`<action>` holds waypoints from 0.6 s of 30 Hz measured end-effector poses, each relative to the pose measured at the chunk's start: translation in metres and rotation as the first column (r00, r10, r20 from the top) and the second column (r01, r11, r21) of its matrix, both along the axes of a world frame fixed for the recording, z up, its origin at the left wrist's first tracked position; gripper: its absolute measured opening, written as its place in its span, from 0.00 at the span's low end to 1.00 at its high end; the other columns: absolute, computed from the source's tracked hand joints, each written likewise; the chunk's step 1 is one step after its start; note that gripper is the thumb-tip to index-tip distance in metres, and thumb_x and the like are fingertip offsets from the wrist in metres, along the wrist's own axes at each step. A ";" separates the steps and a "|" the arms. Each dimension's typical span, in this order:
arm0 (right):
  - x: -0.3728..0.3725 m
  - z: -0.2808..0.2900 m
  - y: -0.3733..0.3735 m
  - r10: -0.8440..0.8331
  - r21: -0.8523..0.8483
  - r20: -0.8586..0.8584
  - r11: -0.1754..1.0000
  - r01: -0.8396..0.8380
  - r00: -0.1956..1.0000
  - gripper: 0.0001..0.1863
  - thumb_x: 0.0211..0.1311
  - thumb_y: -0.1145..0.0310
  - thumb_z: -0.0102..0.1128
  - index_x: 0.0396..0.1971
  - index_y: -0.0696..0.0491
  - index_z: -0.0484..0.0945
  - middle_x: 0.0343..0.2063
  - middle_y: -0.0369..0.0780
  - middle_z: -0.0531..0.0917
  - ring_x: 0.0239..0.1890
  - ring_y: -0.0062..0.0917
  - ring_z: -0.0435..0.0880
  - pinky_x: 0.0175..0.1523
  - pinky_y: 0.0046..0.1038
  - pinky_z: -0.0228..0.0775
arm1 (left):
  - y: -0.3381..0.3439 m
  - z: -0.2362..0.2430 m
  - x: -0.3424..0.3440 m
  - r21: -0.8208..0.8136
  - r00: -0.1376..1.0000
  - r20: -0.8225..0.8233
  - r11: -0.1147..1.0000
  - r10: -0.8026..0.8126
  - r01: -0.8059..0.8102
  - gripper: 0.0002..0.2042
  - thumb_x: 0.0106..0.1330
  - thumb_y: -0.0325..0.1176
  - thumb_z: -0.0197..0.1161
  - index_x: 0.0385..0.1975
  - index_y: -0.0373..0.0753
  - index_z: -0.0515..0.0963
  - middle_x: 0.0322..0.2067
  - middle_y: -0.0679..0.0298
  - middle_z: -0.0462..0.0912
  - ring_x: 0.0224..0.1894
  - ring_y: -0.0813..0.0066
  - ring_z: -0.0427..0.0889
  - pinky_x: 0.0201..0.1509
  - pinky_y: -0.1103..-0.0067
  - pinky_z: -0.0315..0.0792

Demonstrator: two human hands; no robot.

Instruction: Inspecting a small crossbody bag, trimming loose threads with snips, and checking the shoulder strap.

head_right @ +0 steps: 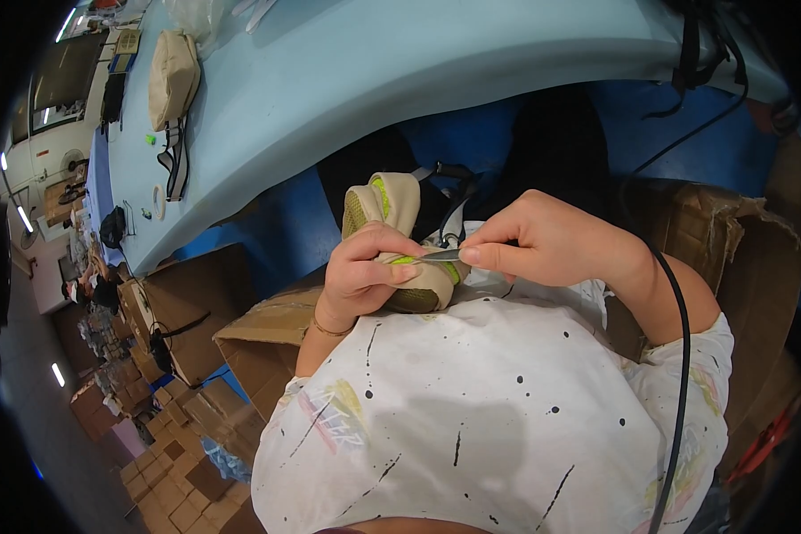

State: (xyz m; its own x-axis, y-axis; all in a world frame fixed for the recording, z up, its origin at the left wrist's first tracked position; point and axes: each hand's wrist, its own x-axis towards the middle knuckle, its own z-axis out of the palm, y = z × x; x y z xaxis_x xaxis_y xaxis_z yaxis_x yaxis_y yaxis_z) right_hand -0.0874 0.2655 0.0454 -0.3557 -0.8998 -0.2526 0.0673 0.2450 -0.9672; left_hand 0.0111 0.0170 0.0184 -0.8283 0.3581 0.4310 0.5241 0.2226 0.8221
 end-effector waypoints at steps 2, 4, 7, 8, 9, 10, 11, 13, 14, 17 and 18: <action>0.000 0.001 0.000 -0.002 0.004 0.003 1.000 0.002 1.000 0.16 0.66 0.60 0.54 0.31 0.58 0.82 0.15 0.38 0.80 0.17 0.21 0.77 0.24 0.22 0.67 | 0.000 0.000 0.000 0.005 1.000 0.003 1.000 0.001 -0.001 0.12 0.51 0.20 0.65 0.34 0.43 0.81 0.37 0.62 0.83 0.32 0.70 0.78 0.32 0.78 0.65; 0.000 0.001 0.000 -0.004 0.008 0.007 1.000 0.004 1.000 0.16 0.66 0.60 0.54 0.31 0.58 0.82 0.15 0.38 0.80 0.17 0.21 0.77 0.24 0.22 0.67 | 0.000 0.001 0.000 -0.009 1.000 0.005 1.000 0.007 -0.007 0.12 0.51 0.20 0.65 0.34 0.43 0.81 0.36 0.62 0.83 0.32 0.70 0.78 0.32 0.78 0.66; 0.000 0.001 0.000 -0.016 -0.010 0.005 1.000 0.016 1.000 0.15 0.66 0.61 0.54 0.31 0.57 0.82 0.14 0.39 0.79 0.16 0.22 0.76 0.24 0.23 0.66 | 0.001 0.000 0.000 -0.018 1.000 0.004 1.000 0.009 -0.009 0.11 0.51 0.20 0.66 0.34 0.43 0.81 0.36 0.62 0.83 0.31 0.70 0.78 0.32 0.78 0.66; 0.000 0.001 0.000 -0.012 -0.016 -0.033 1.000 0.012 0.999 0.15 0.65 0.61 0.55 0.31 0.57 0.82 0.14 0.39 0.79 0.15 0.23 0.75 0.23 0.24 0.65 | 0.001 0.000 -0.001 -0.017 1.000 0.005 1.000 0.009 -0.009 0.11 0.51 0.20 0.66 0.34 0.43 0.81 0.36 0.62 0.83 0.31 0.70 0.78 0.32 0.78 0.66; 0.000 0.000 0.000 -0.009 -0.022 -0.072 1.000 0.007 0.997 0.14 0.65 0.62 0.55 0.31 0.57 0.83 0.14 0.40 0.78 0.15 0.24 0.73 0.23 0.24 0.64 | 0.002 0.001 -0.001 -0.016 1.000 0.002 1.000 0.012 -0.012 0.11 0.51 0.20 0.66 0.34 0.43 0.81 0.36 0.62 0.83 0.31 0.69 0.78 0.32 0.78 0.66; 0.000 0.001 0.000 -0.009 -0.022 -0.071 1.000 0.007 0.997 0.14 0.65 0.62 0.55 0.31 0.57 0.83 0.14 0.40 0.78 0.15 0.24 0.73 0.23 0.24 0.64 | 0.002 0.001 -0.002 -0.015 1.000 0.000 1.000 0.016 -0.016 0.11 0.51 0.21 0.66 0.33 0.43 0.81 0.36 0.62 0.83 0.31 0.69 0.78 0.32 0.78 0.66; 0.001 0.001 -0.001 -0.014 -0.025 -0.078 1.000 0.012 0.997 0.13 0.64 0.62 0.56 0.32 0.57 0.83 0.14 0.41 0.78 0.14 0.25 0.72 0.23 0.25 0.63 | 0.003 0.001 -0.001 -0.015 1.000 0.001 1.000 0.016 -0.016 0.11 0.51 0.21 0.66 0.33 0.43 0.81 0.36 0.62 0.83 0.31 0.69 0.78 0.32 0.78 0.66; 0.001 0.002 -0.001 -0.018 -0.028 -0.085 0.999 0.016 0.996 0.13 0.64 0.62 0.57 0.32 0.57 0.83 0.14 0.41 0.77 0.14 0.26 0.71 0.22 0.26 0.62 | 0.003 0.000 -0.001 -0.018 1.000 -0.001 1.000 0.017 -0.017 0.11 0.51 0.21 0.66 0.33 0.42 0.81 0.36 0.62 0.83 0.31 0.69 0.78 0.32 0.78 0.66; 0.000 0.003 -0.001 -0.014 -0.025 -0.115 1.000 0.011 0.993 0.12 0.63 0.63 0.57 0.32 0.57 0.83 0.14 0.41 0.77 0.14 0.26 0.71 0.23 0.25 0.62 | 0.003 0.000 -0.001 -0.018 1.000 -0.001 1.000 0.018 -0.018 0.11 0.51 0.21 0.66 0.33 0.42 0.81 0.36 0.62 0.83 0.31 0.69 0.78 0.32 0.78 0.66; 0.001 0.004 -0.001 -0.015 -0.025 -0.163 1.000 0.011 0.986 0.12 0.63 0.63 0.57 0.32 0.57 0.83 0.14 0.42 0.77 0.14 0.27 0.72 0.22 0.25 0.62 | 0.003 0.000 -0.001 -0.021 1.000 -0.001 1.000 0.008 -0.009 0.10 0.51 0.21 0.66 0.33 0.42 0.81 0.36 0.61 0.82 0.31 0.69 0.79 0.32 0.78 0.66; 0.001 0.004 -0.001 -0.021 -0.029 -0.182 0.999 0.016 0.983 0.12 0.63 0.63 0.57 0.31 0.57 0.83 0.14 0.42 0.77 0.14 0.27 0.71 0.22 0.25 0.62 | 0.003 0.000 -0.001 -0.027 1.000 -0.005 1.000 0.009 -0.010 0.11 0.51 0.21 0.66 0.34 0.42 0.81 0.36 0.61 0.82 0.32 0.69 0.79 0.32 0.78 0.67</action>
State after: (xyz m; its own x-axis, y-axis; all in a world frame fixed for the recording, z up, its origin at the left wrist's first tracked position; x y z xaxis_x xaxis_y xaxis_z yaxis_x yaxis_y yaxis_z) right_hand -0.0861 0.2647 0.0496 -0.4098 -0.8985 -0.1576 -0.1065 0.2186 -0.9700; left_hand 0.0098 0.0200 0.0188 -0.8294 0.3618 0.4257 0.5262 0.2497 0.8129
